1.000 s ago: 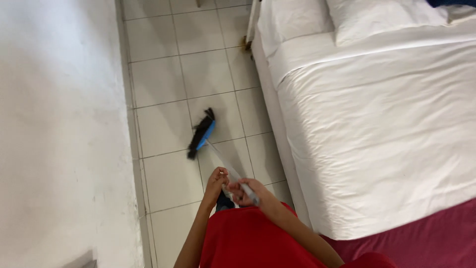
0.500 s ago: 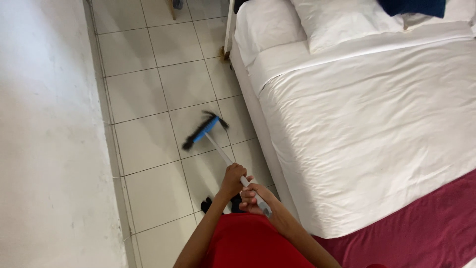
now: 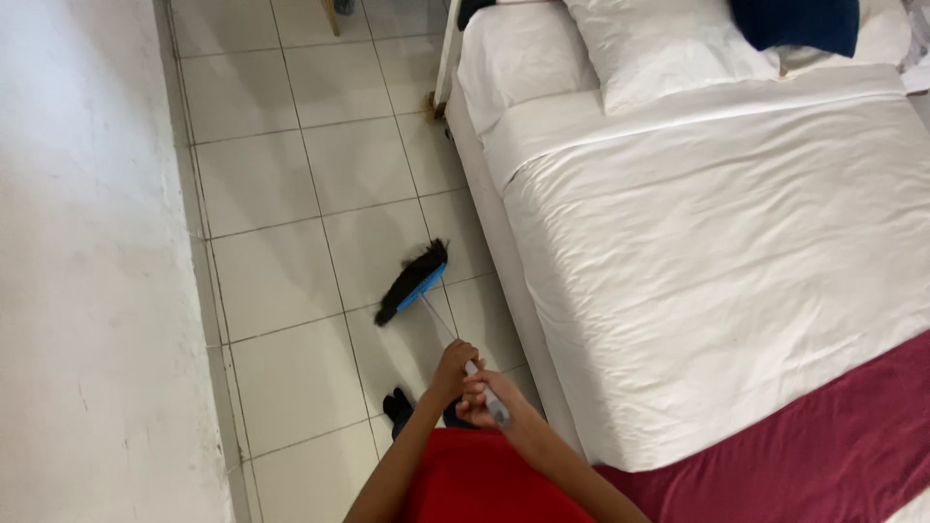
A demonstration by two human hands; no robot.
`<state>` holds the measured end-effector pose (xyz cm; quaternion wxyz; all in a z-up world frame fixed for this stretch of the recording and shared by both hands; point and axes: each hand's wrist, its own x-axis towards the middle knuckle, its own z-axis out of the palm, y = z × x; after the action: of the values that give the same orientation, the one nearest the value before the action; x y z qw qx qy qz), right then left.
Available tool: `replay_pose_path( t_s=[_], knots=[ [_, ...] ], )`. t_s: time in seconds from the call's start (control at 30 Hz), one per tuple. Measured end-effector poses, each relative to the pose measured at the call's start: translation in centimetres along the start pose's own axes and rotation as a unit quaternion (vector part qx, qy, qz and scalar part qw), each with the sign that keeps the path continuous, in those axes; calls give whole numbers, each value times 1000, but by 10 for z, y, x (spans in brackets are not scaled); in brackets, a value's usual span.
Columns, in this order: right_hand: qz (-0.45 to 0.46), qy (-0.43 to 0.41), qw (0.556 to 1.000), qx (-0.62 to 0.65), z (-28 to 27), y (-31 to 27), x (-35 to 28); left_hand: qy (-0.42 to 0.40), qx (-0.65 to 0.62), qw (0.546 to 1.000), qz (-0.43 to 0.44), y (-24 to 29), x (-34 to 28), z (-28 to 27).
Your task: The person sweeps the tiled floor of a bedroom using a blue broom. They move the broom back and forth across the floor, cleaning around the bed and near the walls.
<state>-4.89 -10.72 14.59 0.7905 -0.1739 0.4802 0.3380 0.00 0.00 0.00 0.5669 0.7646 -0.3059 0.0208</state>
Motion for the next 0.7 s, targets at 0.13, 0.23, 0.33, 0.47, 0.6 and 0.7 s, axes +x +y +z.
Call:
replay_pose_path(
  t_s=[0.13, 0.23, 0.33, 0.47, 0.6, 0.7],
  knots=[
    [-5, 2, 1000, -12, 52, 4, -69, 26, 47, 998, 17, 24, 10, -3],
    [4, -70, 997, 20, 45, -5, -80, -101, 128, 986, -20, 61, 45, -35],
    [-8, -90, 996, 9, 42, -14, -87, -169, 191, 965, -52, 67, 74, -43],
    [-29, -67, 996, -50, -1, -30, -13, -150, 147, 975, -72, 39, 75, -44],
    [-73, 46, 992, -87, -55, -16, 90, -245, 253, 917, -185, -14, 40, -26],
    [-81, 101, 990, -63, -54, 14, 92, -283, 234, 913, -176, -39, 3, -12]
  ],
)
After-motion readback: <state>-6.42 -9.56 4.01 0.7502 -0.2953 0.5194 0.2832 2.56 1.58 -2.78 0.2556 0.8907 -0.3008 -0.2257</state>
